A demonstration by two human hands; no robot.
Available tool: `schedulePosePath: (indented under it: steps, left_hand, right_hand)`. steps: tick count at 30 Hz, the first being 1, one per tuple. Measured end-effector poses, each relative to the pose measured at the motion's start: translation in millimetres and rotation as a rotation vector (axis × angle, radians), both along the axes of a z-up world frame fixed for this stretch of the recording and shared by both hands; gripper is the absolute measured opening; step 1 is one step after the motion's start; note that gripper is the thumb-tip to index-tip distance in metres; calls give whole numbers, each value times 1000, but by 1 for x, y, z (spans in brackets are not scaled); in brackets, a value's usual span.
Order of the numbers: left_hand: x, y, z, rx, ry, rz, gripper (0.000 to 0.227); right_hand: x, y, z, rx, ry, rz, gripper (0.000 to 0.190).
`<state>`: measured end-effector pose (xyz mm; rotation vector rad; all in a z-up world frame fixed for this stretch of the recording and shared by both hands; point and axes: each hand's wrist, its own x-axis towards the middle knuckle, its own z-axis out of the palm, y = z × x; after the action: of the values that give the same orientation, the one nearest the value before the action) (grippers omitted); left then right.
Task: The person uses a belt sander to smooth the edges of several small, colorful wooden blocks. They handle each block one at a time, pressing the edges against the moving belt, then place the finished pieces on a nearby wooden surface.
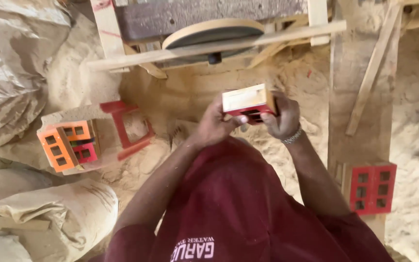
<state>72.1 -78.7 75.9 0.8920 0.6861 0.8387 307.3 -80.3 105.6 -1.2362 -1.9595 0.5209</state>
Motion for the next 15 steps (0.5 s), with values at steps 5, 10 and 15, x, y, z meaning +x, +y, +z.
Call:
schedulePosePath:
  steps: [5, 10, 15]
  left_hand:
    - [-38, 4, 9, 188, 63, 234, 52]
    - [-74, 15, -16, -181, -201, 602, 44]
    - [-87, 37, -60, -385, -337, 762, 30]
  right_hand:
    - [-45, 18, 7, 56, -47, 58, 56]
    - [-85, 31, -5, -589, 245, -130, 61]
    - [-131, 54, -42, -1174, 849, -289, 51]
